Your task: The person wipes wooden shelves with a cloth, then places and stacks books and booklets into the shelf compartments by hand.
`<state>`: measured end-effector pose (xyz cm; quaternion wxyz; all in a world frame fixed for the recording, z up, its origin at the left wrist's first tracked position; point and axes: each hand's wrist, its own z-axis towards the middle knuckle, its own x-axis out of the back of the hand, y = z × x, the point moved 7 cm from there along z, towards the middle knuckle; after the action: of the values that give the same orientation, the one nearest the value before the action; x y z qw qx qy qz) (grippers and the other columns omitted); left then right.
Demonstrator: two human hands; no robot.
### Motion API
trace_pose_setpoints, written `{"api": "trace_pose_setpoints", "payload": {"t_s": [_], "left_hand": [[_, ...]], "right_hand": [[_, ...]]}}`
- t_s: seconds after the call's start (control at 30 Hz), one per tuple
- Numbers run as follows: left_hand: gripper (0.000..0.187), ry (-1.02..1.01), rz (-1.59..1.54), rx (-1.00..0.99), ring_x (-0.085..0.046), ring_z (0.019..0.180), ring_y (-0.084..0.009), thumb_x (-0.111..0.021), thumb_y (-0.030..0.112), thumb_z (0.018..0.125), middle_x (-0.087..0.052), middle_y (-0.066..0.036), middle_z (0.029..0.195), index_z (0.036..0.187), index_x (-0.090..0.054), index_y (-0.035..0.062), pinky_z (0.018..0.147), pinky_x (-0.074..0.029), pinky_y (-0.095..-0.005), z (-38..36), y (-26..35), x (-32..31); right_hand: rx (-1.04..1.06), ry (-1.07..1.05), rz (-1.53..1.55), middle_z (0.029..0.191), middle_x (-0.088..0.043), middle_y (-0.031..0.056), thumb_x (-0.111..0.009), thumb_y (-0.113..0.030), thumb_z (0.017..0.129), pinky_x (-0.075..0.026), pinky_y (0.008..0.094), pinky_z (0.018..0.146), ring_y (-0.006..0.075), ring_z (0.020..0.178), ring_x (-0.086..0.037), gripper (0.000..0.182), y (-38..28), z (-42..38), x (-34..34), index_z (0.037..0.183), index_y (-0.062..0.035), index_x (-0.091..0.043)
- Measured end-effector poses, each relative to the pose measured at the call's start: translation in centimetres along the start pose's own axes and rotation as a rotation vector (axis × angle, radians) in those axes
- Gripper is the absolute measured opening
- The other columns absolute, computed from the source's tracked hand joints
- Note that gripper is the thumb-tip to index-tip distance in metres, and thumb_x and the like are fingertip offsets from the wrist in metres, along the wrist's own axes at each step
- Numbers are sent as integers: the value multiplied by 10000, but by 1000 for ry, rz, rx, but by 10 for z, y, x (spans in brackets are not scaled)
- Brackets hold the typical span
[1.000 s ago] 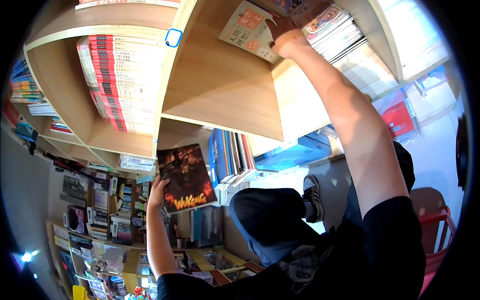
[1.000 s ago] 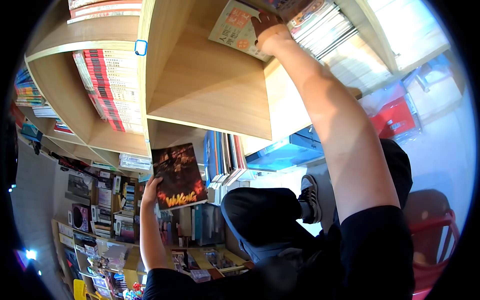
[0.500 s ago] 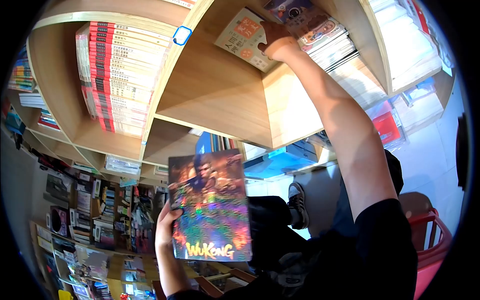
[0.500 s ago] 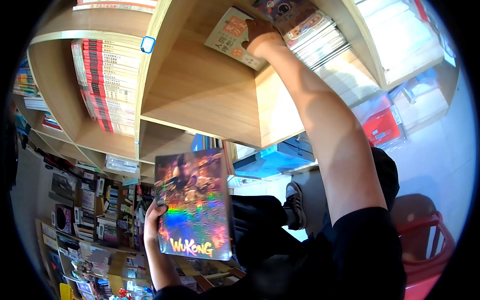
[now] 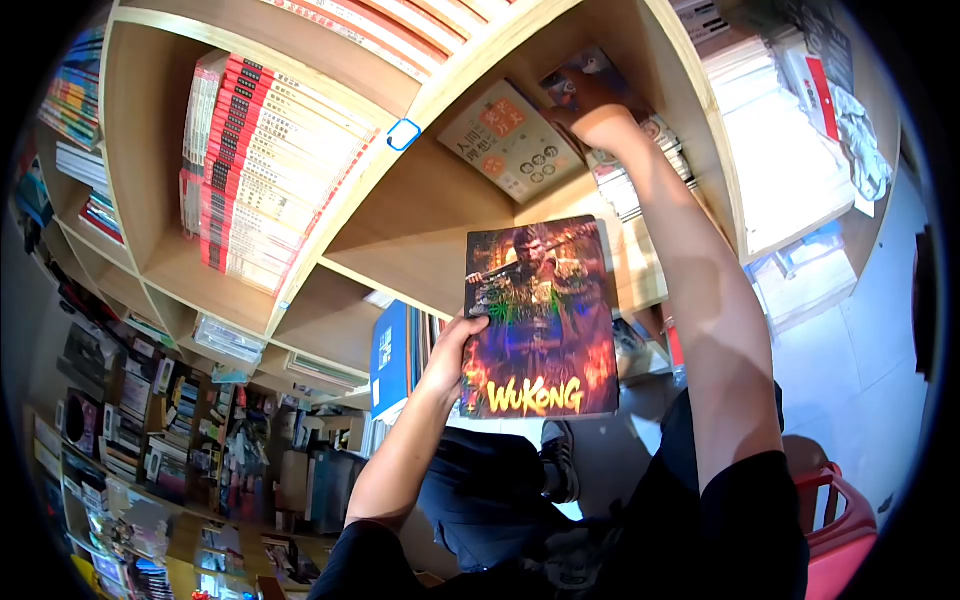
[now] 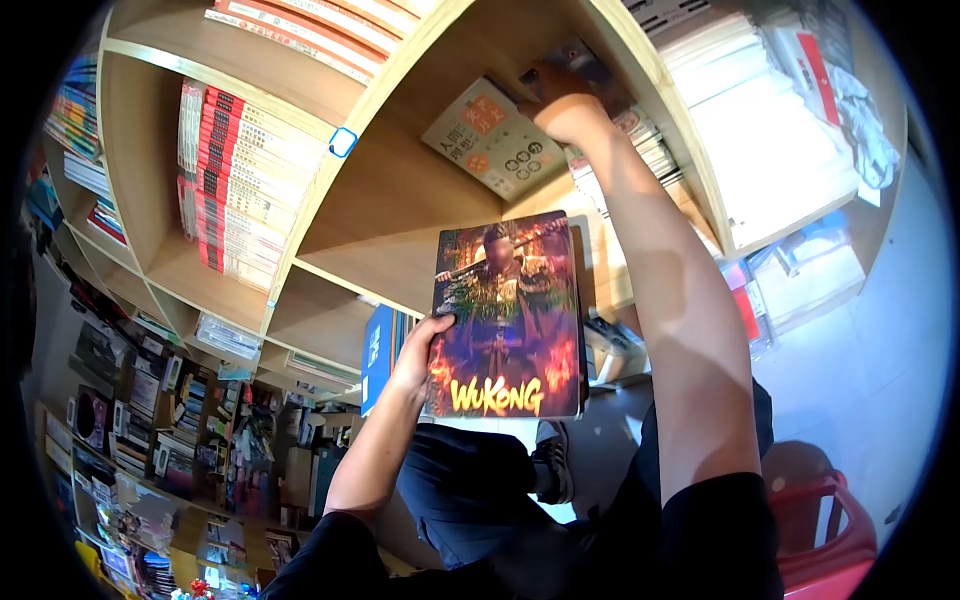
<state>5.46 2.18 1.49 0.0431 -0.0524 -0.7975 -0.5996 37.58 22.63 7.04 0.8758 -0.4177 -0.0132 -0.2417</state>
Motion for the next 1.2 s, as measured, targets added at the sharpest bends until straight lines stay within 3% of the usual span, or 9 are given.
{"api": "trace_pose_setpoints", "payload": {"t_s": [0.17,0.4,0.53,0.6,0.7,0.77,1.03,1.17,1.2], "left_hand": [[275,1,-127,26,-643,943,-188,-548,150,918,-644,-115,1057,1145,-552,-6,827,-527,-311,37,-13,-15],[269,7,-115,103,-679,829,-221,-557,186,922,-686,-129,960,1067,-607,-35,795,-556,-338,74,-18,-27],[303,3,-17,177,-686,848,-226,-558,238,921,-703,-137,979,1066,-617,-22,836,-554,-361,113,-9,-27],[302,-31,10,224,-692,833,-258,-497,248,926,-702,-161,950,1048,-602,-8,830,-566,-407,130,0,-34],[317,-63,-46,280,-686,816,-309,-451,246,906,-695,-197,914,1015,-595,-15,830,-565,-464,168,-1,-32],[254,-55,-18,315,-672,773,-281,-460,249,877,-691,-176,884,964,-583,45,791,-564,-430,184,0,-30],[263,101,154,352,-686,756,-271,-436,238,923,-704,-150,888,952,-601,36,806,-562,-442,217,-10,-15],[351,167,528,99,-663,964,-299,-422,146,946,-664,-229,1086,1168,-599,-60,821,-526,-433,243,-8,-3],[382,158,448,166,-634,1027,-297,-449,133,932,-623,-244,1180,1225,-562,-85,833,-502,-434,246,-12,-5]], "right_hand": [[-56,-68,11,1131,-655,193,-703,-258,808,-494,395,891,321,1045,-629,649,-7,-3,15,1372,-47,-461],[42,57,-95,1188,-628,194,-693,-307,836,-477,404,920,331,1085,-605,662,2,0,2,1386,-40,-440],[14,-41,-94,1204,-612,185,-685,-351,850,-479,407,915,332,1079,-600,676,15,12,-20,1404,-66,-423],[-60,-61,-126,1351,-549,170,-699,-385,788,-439,395,1015,344,1233,-531,714,13,10,-22,1397,-110,-449],[13,-85,-142,1154,-619,178,-701,-401,824,-481,400,906,333,1074,-598,725,-4,2,-17,1421,-107,-412],[-1,-76,-157,1154,-620,176,-704,-406,818,-482,400,906,336,1078,-595,732,-4,2,-22,1424,-121,-410],[-3,-92,-161,1367,-527,187,-683,-382,825,-433,409,1009,358,1240,-516,758,7,8,-39,1467,-146,-356],[-24,-227,-164,1449,-448,194,-685,-375,823,-383,398,1069,348,1312,-453,785,-6,3,-39,1483,-130,-337],[-29,-281,-140,1455,-441,192,-687,-379,821,-376,394,1076,343,1319,-445,793,-9,2,-41,1485,-124,-337]]}}
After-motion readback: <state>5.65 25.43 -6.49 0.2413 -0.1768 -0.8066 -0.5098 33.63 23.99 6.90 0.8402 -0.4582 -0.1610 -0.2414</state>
